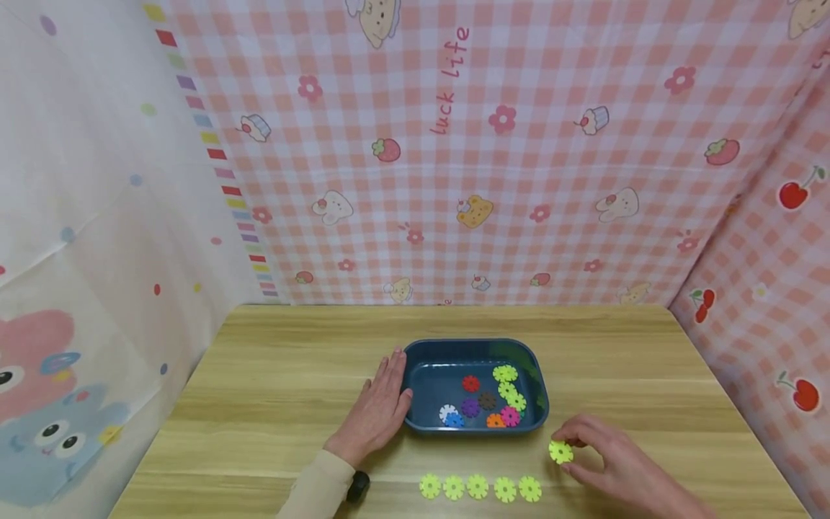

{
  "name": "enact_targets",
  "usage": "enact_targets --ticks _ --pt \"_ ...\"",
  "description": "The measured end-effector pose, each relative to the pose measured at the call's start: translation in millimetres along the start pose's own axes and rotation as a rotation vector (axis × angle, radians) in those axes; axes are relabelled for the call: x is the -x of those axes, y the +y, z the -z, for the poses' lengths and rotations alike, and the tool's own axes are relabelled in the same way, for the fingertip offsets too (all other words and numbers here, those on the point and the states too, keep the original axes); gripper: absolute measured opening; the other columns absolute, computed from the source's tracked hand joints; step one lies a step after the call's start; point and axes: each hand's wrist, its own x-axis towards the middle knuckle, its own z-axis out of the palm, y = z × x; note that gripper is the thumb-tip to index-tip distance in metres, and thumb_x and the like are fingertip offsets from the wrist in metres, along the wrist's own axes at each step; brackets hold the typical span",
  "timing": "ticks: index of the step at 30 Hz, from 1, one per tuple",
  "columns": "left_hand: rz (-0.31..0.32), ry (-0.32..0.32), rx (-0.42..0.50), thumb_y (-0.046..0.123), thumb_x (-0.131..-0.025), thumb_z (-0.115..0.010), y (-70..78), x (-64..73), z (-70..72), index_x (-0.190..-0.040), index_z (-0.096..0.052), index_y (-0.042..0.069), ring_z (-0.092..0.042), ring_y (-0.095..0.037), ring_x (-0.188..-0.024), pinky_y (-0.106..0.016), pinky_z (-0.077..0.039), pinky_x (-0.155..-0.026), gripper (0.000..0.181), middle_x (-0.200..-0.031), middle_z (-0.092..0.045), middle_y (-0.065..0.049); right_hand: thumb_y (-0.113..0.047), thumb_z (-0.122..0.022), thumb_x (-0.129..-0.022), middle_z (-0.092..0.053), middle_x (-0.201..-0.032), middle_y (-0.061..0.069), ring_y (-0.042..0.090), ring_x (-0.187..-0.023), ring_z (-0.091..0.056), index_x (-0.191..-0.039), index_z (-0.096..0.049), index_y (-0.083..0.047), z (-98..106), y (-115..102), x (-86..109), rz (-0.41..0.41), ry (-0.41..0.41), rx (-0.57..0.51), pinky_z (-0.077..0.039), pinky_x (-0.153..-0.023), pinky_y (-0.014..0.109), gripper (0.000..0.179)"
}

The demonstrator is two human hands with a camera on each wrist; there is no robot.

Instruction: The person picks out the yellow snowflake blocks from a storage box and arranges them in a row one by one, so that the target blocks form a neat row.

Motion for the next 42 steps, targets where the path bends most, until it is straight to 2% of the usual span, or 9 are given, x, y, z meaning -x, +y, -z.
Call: enact_targets --ticks 6,12,15,19,25,28,32,39,42 --pt "0.003 -0.005 0.014 0.028 -0.112 -0.04 -0.7 -0.6 -0.4 -0.164 -0.02 -0.001 -0.021 -0.039 -0.156 -0.068 -0.033 -0.114 0.063 -0.172 -0.015 -0.015 -0.03 -0.078 -0.094 -0.063 -0.115 -0.012 0.002 -0.097 -0.058 -0.117 -0.07 -0.022 -2.5 7.0 5.0 -0.17 -0.232 -0.112 -0.057 -0.086 0.025 0.026" --pt "0.0 -0.007 0.005 0.03 -0.112 -0.038 -0.5 0.7 -0.5 -0.164 -0.02 -0.001 -0.02 -0.039 -0.156 -0.067 -0.033 -0.114 0.063 -0.172 -0.015 -0.015 -0.033 -0.074 -0.097 -0.066 -0.119 -0.01 0.004 -0.098 -0.058 -0.124 -0.067 -0.019 -8.6 14.4 9.9 -0.286 -0.388 -0.25 -0.054 -0.089 0.022 0.031" --pt "-0.002 -0.008 0.007 0.03 -0.112 -0.038 -0.4 0.8 -0.1 -0.164 -0.019 -0.001 -0.02 -0.038 -0.156 -0.067 -0.033 -0.114 0.063 -0.172 -0.014 -0.014 -0.033 -0.072 -0.098 -0.066 -0.117 -0.01 0.005 -0.096 -0.058 -0.125 -0.067 -0.02 -11.5 17.3 10.6 -0.316 -0.431 -0.3 -0.053 -0.088 0.02 0.03" --pt "0.001 -0.01 0.012 0.03 -0.112 -0.038 -0.5 1.0 -0.2 -0.164 -0.019 -0.001 -0.019 -0.038 -0.156 -0.067 -0.033 -0.114 0.063 -0.172 -0.014 -0.014 -0.034 -0.072 -0.098 -0.065 -0.115 -0.013 0.005 -0.094 -0.057 -0.123 -0.068 -0.022 -12.9 19.6 10.8 -0.305 -0.431 -0.296 -0.053 -0.087 0.02 0.027" --pt "0.001 -0.01 0.017 0.03 -0.112 -0.038 -1.1 1.0 -0.9 -0.164 -0.019 0.0 -0.019 -0.038 -0.156 -0.066 -0.033 -0.115 0.063 -0.173 -0.014 -0.013 -0.035 -0.071 -0.099 -0.063 -0.114 -0.017 0.002 -0.095 -0.055 -0.118 -0.07 -0.027 -15.4 22.5 11.4 -0.224 -0.418 -0.241 -0.054 -0.086 0.022 0.021" --pt "0.003 -0.012 0.017 0.03 -0.112 -0.038 -0.8 0.9 -1.0 -0.164 -0.018 0.0 -0.019 -0.037 -0.156 -0.066 -0.032 -0.115 0.063 -0.173 -0.014 -0.013 -0.035 -0.073 -0.098 -0.063 -0.112 -0.016 0.003 -0.093 -0.055 -0.118 -0.069 -0.027 -17.3 22.8 12.7 -0.251 -0.422 -0.252 -0.054 -0.084 0.022 0.023" --pt "0.005 -0.018 0.026 0.029 -0.112 -0.039 0.0 1.1 -0.9 -0.164 -0.018 0.0 -0.019 -0.037 -0.156 -0.066 -0.032 -0.115 0.063 -0.173 -0.014 -0.014 -0.035 -0.076 -0.095 -0.063 -0.112 -0.014 0.005 -0.092 -0.054 -0.121 -0.067 -0.027 -18.3 20.7 13.7 -0.327 -0.433 -0.266 -0.053 -0.084 0.021 0.028" --pt "0.012 -0.024 0.02 0.032 -0.112 -0.038 -0.9 1.2 0.7 -0.165 -0.017 0.002 -0.018 -0.036 -0.157 -0.066 -0.031 -0.116 0.064 -0.173 -0.012 -0.012 -0.036 -0.075 -0.096 -0.062 -0.114 -0.017 0.003 -0.095 -0.054 -0.122 -0.067 -0.03 -18.8 17.5 14.3 -0.277 -0.415 -0.239 -0.053 -0.086 0.022 0.029" --pt "0.012 -0.024 0.022 0.033 -0.112 -0.038 -0.3 0.8 0.1 -0.165 -0.017 0.002 -0.017 -0.036 -0.157 -0.066 -0.031 -0.116 0.064 -0.173 -0.012 -0.011 -0.037 -0.076 -0.095 -0.062 -0.115 -0.018 0.003 -0.096 -0.054 -0.122 -0.067 -0.03 -18.1 16.7 15.5 -0.284 -0.41 -0.214 -0.053 -0.087 0.023 0.03"
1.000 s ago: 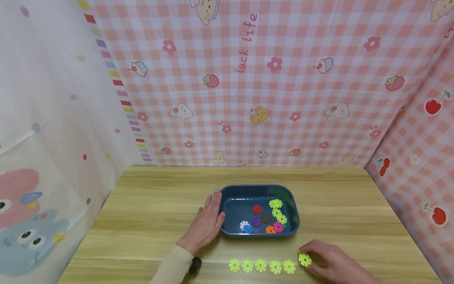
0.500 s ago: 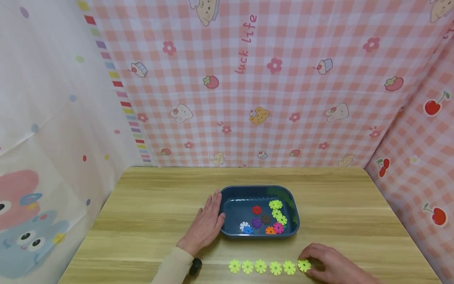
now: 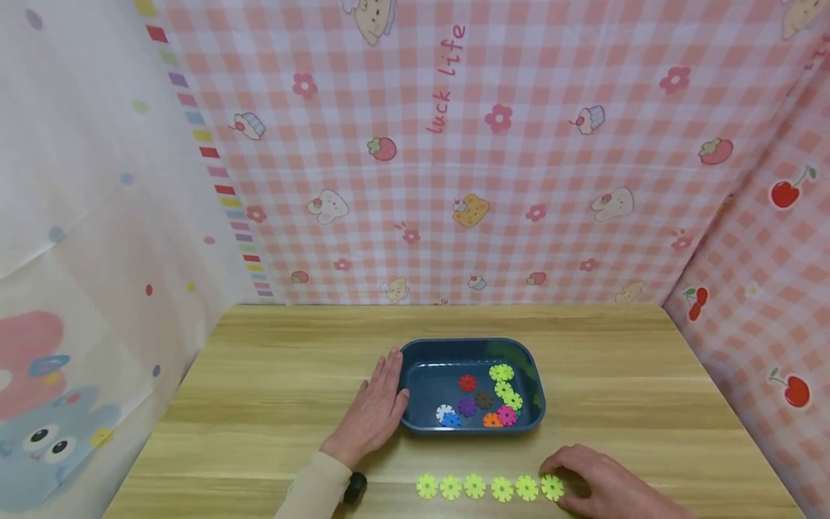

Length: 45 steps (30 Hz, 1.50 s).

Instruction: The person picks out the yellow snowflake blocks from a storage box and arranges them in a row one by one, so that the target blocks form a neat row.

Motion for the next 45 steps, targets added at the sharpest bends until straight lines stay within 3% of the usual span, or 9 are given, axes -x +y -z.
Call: enact_targets --ticks 4,7,10,15,18,24,31,37,45 --pt "-0.002 0.009 -0.002 0.032 -0.112 -0.038 0.8 -1.2 -0.9 -0.165 -0.018 0.002 -0.017 -0.036 -0.157 -0.066 -0.031 -0.116 0.064 -0.173 -0.012 -0.011 -0.038 -0.077 -0.094 -0.064 -0.117 -0.015 0.004 -0.098 -0.056 -0.122 -0.067 -0.029 2.7 -2.2 2.6 -0.034 -0.001 -0.016 -0.053 -0.089 0.024 0.031" --pt "0.001 0.011 -0.005 0.032 -0.112 -0.039 1.1 -1.5 -1.8 -0.165 -0.019 0.002 -0.018 -0.036 -0.157 -0.066 -0.032 -0.116 0.064 -0.173 -0.013 -0.012 -0.036 -0.075 -0.096 -0.066 -0.118 -0.012 0.006 -0.1 -0.059 -0.122 -0.067 -0.025 7.8 -8.1 1.8 -0.011 0.035 -0.006 -0.055 -0.09 0.026 0.03" --pt "0.005 0.007 -0.005 0.031 -0.112 -0.039 0.9 -0.9 -2.0 -0.165 -0.018 0.002 -0.018 -0.036 -0.157 -0.066 -0.032 -0.116 0.064 -0.173 -0.013 -0.012 -0.029 -0.074 -0.097 -0.07 -0.115 -0.008 0.008 -0.101 -0.064 -0.119 -0.069 -0.02 15.5 -19.0 -2.9 0.07 0.174 0.076 -0.058 -0.087 0.031 0.024" --pt "0.002 0.012 -0.003 0.031 -0.112 -0.039 0.1 -0.8 -0.8 -0.165 -0.018 0.001 -0.018 -0.037 -0.157 -0.067 -0.031 -0.115 0.064 -0.173 -0.014 -0.014 -0.004 -0.08 -0.089 -0.074 -0.107 -0.006 0.009 -0.098 -0.069 -0.11 -0.075 -0.015 28.4 -39.7 -24.3 0.261 0.526 0.248 -0.06 -0.082 0.033 0.024" --pt "0.002 0.016 -0.004 0.031 -0.112 -0.039 -0.4 -1.0 0.3 -0.165 -0.018 0.001 -0.018 -0.038 -0.157 -0.067 -0.031 -0.115 0.064 -0.172 -0.014 -0.014 -0.001 -0.081 -0.086 -0.074 -0.11 -0.006 0.013 -0.101 -0.071 -0.112 -0.075 -0.015 33.8 -50.6 -42.2 0.302 0.615 0.303 -0.06 -0.083 0.035 0.031" --pt "0.003 0.007 -0.002 0.031 -0.112 -0.039 -0.8 -0.4 0.5 -0.165 -0.017 0.002 -0.017 -0.037 -0.157 -0.066 -0.031 -0.116 0.064 -0.173 -0.013 -0.013 -0.013 -0.073 -0.098 -0.072 -0.124 0.006 0.028 -0.115 -0.069 -0.128 -0.069 -0.008 39.9 -63.9 -77.5 0.175 0.487 0.293 -0.057 -0.093 0.048 0.031" --pt "0.008 0.006 0.001 0.031 -0.112 -0.039 -0.1 -0.2 0.1 -0.165 -0.017 0.002 -0.017 -0.036 -0.157 -0.066 -0.03 -0.116 0.064 -0.173 -0.014 -0.013 -0.017 -0.072 -0.098 -0.065 -0.135 0.019 0.038 -0.125 -0.062 -0.136 -0.062 0.002 41.5 -65.5 -112.5 0.063 0.375 0.299 -0.05 -0.102 0.056 0.043" --pt "0.016 -0.001 0.004 0.031 -0.112 -0.039 -0.6 -0.8 1.0 -0.165 -0.017 0.003 -0.017 -0.036 -0.157 -0.066 -0.03 -0.117 0.064 -0.173 -0.013 -0.012 -0.019 -0.072 -0.099 -0.056 -0.143 0.023 0.041 -0.13 -0.056 -0.139 -0.059 0.003 38.9 -65.6 -131.4 0.032 0.312 0.326 -0.048 -0.105 0.057 0.048" --pt "0.016 -0.003 0.006 0.031 -0.112 -0.039 -0.2 -0.8 0.8 -0.165 -0.018 0.002 -0.017 -0.037 -0.157 -0.066 -0.03 -0.117 0.064 -0.173 -0.014 -0.013 -0.018 -0.074 -0.096 -0.058 -0.138 0.021 0.036 -0.123 -0.059 -0.136 -0.061 0.003 30.2 -67.4 -150.1 -0.061 0.274 0.304 -0.048 -0.105 0.054 0.046"
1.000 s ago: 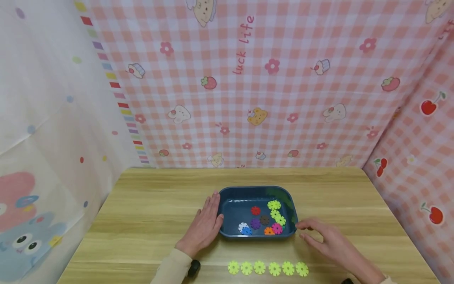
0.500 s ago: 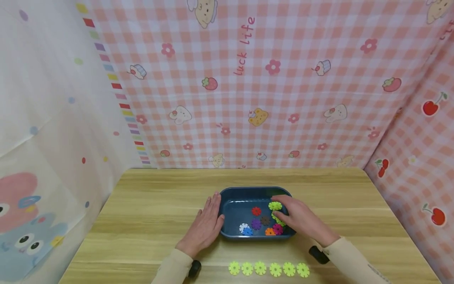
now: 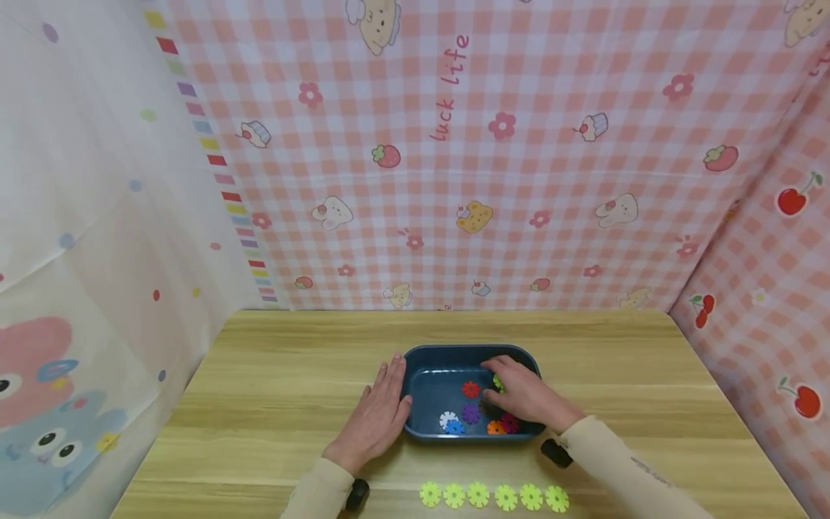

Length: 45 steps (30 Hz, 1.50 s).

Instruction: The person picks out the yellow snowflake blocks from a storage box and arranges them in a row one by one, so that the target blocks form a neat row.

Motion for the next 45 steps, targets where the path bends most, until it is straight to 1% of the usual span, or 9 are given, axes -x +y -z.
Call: enact_targets --ticks 4,11,15,18,20,23,27,32,45 --pt "0.002 -0.003 0.001 0.03 -0.112 -0.039 1.0 0.2 -0.3 -0.165 -0.018 0.002 -0.018 -0.037 -0.157 -0.065 -0.03 -0.117 0.064 -0.173 -0.014 -0.013 -0.016 -0.075 -0.095 -0.06 -0.135 0.02 0.034 -0.119 -0.06 -0.133 -0.063 0.002 -6.1 1.1 -3.3 -0.034 -0.018 0.001 -0.049 -0.105 0.053 0.044" --pt "0.002 -0.002 0.002 0.03 -0.112 -0.039 1.8 -0.1 -0.1 -0.165 -0.018 0.002 -0.018 -0.037 -0.157 -0.065 -0.03 -0.117 0.064 -0.173 -0.014 -0.013 -0.003 -0.075 -0.09 -0.061 -0.132 0.017 0.032 -0.118 -0.061 -0.128 -0.067 0.0 -12.3 7.3 -8.1 0.04 0.004 -0.034 -0.05 -0.103 0.052 0.038" --pt "-0.01 0.006 0.006 0.029 -0.112 -0.039 2.7 0.6 1.1 -0.165 -0.018 0.001 -0.019 -0.038 -0.156 -0.066 -0.03 -0.116 0.064 -0.172 -0.014 -0.014 0.002 -0.071 -0.089 -0.063 -0.13 0.015 0.031 -0.114 -0.064 -0.128 -0.067 -0.001 -12.8 11.4 -9.2 0.129 -0.013 -0.144 -0.055 -0.097 0.049 0.039" --pt "-0.015 0.008 0.009 0.029 -0.112 -0.04 3.0 1.5 1.7 -0.164 -0.018 0.0 -0.019 -0.039 -0.156 -0.067 -0.031 -0.116 0.063 -0.172 -0.015 -0.015 0.004 -0.068 -0.091 -0.065 -0.131 0.014 0.033 -0.114 -0.066 -0.131 -0.066 -0.002 -10.0 12.6 -7.4 0.13 -0.008 -0.244 -0.056 -0.094 0.049 0.04" --pt "-0.013 0.006 0.009 0.029 -0.112 -0.04 3.0 2.0 1.8 -0.164 -0.018 0.0 -0.019 -0.039 -0.156 -0.067 -0.031 -0.116 0.064 -0.172 -0.015 -0.015 0.003 -0.069 -0.091 -0.066 -0.13 0.013 0.033 -0.117 -0.066 -0.131 -0.066 -0.002 -8.2 12.8 -7.1 0.112 0.009 -0.258 -0.056 -0.095 0.05 0.04" --pt "-0.013 0.008 0.011 0.028 -0.111 -0.041 2.2 2.1 1.3 -0.164 -0.019 0.0 -0.02 -0.039 -0.156 -0.067 -0.031 -0.116 0.064 -0.172 -0.015 -0.015 0.0 -0.074 -0.09 -0.067 -0.124 0.013 0.031 -0.111 -0.065 -0.128 -0.069 0.0 -8.4 13.0 -9.6 0.103 0.028 -0.183 -0.056 -0.093 0.049 0.038" --pt "-0.008 0.0 0.01 0.03 -0.112 -0.04 1.6 1.7 0.9 -0.165 -0.018 0.001 -0.02 -0.039 -0.156 -0.066 -0.03 -0.116 0.064 -0.172 -0.015 -0.014 -0.007 -0.082 -0.086 -0.068 -0.114 0.012 0.027 -0.1 -0.064 -0.123 -0.071 0.001 -11.3 12.2 -14.1 0.109 0.006 -0.078 -0.055 -0.089 0.046 0.039" --pt "-0.006 -0.002 0.012 0.03 -0.112 -0.039 1.5 2.0 0.7 -0.165 -0.018 0.001 -0.02 -0.039 -0.156 -0.066 -0.03 -0.116 0.064 -0.172 -0.015 -0.015 -0.01 -0.086 -0.084 -0.068 -0.111 0.009 0.024 -0.097 -0.064 -0.12 -0.073 0.0 -14.5 11.7 -17.4 0.089 -0.027 -0.071 -0.055 -0.088 0.045 0.039" --pt "-0.001 -0.001 0.011 0.031 -0.112 -0.039 1.2 1.7 1.9 -0.165 -0.017 0.002 -0.019 -0.038 -0.156 -0.066 -0.03 -0.116 0.064 -0.172 -0.015 -0.013 -0.01 -0.085 -0.085 -0.065 -0.107 0.002 0.018 -0.094 -0.063 -0.115 -0.076 -0.003 -20.2 13.2 -24.6 0.136 -0.069 -0.078 -0.056 -0.086 0.039 0.032"
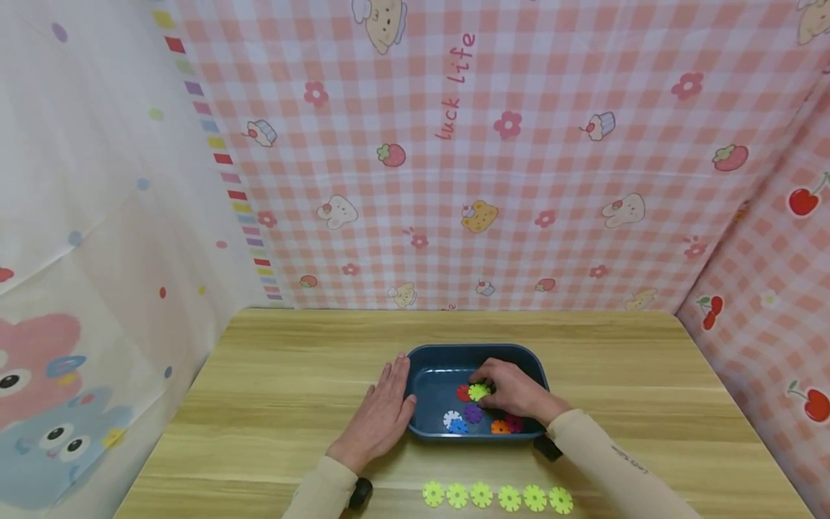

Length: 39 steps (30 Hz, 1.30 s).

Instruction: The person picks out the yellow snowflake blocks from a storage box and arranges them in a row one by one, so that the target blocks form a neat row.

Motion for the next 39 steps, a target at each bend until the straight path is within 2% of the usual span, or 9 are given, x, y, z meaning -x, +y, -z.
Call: enact_targets --ticks 10,19,23,32,39 --pt "0.007 0.0 0.004 0.03 -0.112 -0.039 -2.8 -1.4 -2.8 -0.165 -0.017 0.003 -0.018 -0.037 -0.157 -0.066 -0.03 -0.117 0.064 -0.173 -0.014 -0.013 -0.009 -0.083 -0.087 -0.063 -0.101 -0.001 0.016 -0.091 -0.06 -0.111 -0.078 -0.005 -2.2 -1.1 -0.4 -0.016 -0.009 -0.008 -0.055 -0.084 0.036 0.025" --pt "0.008 -0.007 -0.001 0.032 -0.112 -0.039 -0.8 -0.4 -1.5 -0.166 -0.017 0.003 -0.017 -0.036 -0.157 -0.065 -0.029 -0.117 0.065 -0.173 -0.013 -0.012 -0.016 -0.079 -0.087 -0.064 -0.099 -0.003 0.013 -0.088 -0.056 -0.107 -0.077 -0.01 -4.1 -1.8 -0.1 -0.029 0.017 0.044 -0.053 -0.082 0.037 0.021" --pt "0.005 -0.001 -0.004 0.031 -0.112 -0.04 -0.6 -0.5 -1.5 -0.165 -0.017 0.003 -0.019 -0.037 -0.157 -0.066 -0.03 -0.117 0.065 -0.173 -0.014 -0.013 -0.015 -0.079 -0.087 -0.067 -0.101 -0.001 0.014 -0.088 -0.058 -0.108 -0.076 -0.008 -3.2 -3.0 0.0 -0.023 0.013 0.063 -0.054 -0.083 0.039 0.022" --pt "0.003 0.011 -0.002 0.03 -0.112 -0.041 -1.8 -0.6 -3.5 -0.165 -0.019 0.003 -0.02 -0.038 -0.156 -0.066 -0.031 -0.116 0.064 -0.172 -0.015 -0.013 -0.02 -0.086 -0.085 -0.062 -0.109 0.001 0.017 -0.097 -0.06 -0.118 -0.075 -0.004 2.1 -2.1 4.3 0.016 -0.05 0.04 -0.055 -0.09 0.042 0.038" --pt "0.002 0.01 -0.004 0.03 -0.112 -0.04 -1.5 -1.2 -3.6 -0.165 -0.017 0.003 -0.019 -0.038 -0.156 -0.065 -0.03 -0.117 0.064 -0.173 -0.014 -0.013 -0.016 -0.084 -0.087 -0.063 -0.111 0.001 0.017 -0.098 -0.058 -0.112 -0.076 -0.007 -0.9 -0.4 1.3 0.021 -0.068 0.013 -0.055 -0.092 0.043 0.027"
